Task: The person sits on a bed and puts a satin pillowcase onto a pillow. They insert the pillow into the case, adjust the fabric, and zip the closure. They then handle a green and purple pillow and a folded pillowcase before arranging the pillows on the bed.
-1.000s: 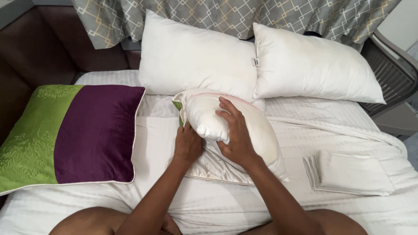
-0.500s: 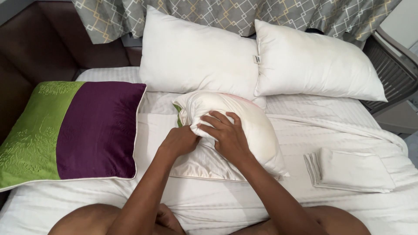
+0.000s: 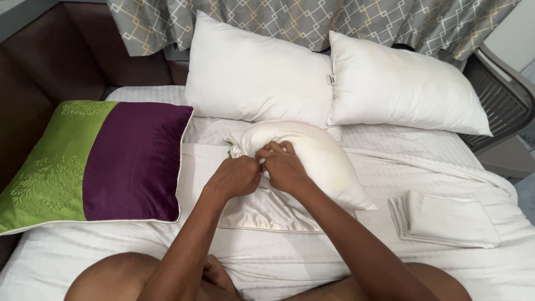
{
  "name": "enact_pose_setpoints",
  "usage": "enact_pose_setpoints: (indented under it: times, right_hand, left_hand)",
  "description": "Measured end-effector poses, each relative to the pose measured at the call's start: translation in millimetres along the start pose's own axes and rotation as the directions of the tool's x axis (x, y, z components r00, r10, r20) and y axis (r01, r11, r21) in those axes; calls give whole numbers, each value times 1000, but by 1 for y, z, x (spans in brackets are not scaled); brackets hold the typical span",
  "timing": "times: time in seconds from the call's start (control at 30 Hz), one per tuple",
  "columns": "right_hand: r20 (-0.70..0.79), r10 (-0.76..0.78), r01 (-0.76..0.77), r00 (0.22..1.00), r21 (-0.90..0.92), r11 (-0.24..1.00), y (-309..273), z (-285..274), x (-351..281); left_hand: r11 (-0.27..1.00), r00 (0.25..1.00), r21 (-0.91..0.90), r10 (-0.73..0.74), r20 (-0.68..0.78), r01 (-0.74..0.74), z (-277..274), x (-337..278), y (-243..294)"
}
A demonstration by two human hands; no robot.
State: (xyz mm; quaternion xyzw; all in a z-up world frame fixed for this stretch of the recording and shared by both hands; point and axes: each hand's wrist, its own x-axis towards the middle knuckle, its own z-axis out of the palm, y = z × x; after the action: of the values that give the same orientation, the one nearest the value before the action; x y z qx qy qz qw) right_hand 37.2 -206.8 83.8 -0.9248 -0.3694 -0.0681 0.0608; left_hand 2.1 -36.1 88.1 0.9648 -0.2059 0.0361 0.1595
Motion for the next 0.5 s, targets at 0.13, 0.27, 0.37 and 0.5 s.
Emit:
enact_pose_setpoints:
  times: [0.13,0.27,0.37,0.5]
  right_hand:
    - [235,-85,56,968,127,990,33,4,26]
    - [340,-211,106,916,302,947,27,-26,19]
    - [99,-213,206,972,82,975,19,1,-5]
    - [-203,-192,210,960,73,975,6,14,-52]
  left_hand:
    - [999,1000,-39,-9,-1,9,10,-1,-14]
    - [978,998,-206,-42,-36,34,17,1,-20]
    - [964,997,-262,-53,-57,36,18,1,-26]
    - [970,997,-241,-34,-72,15,40,5,-37]
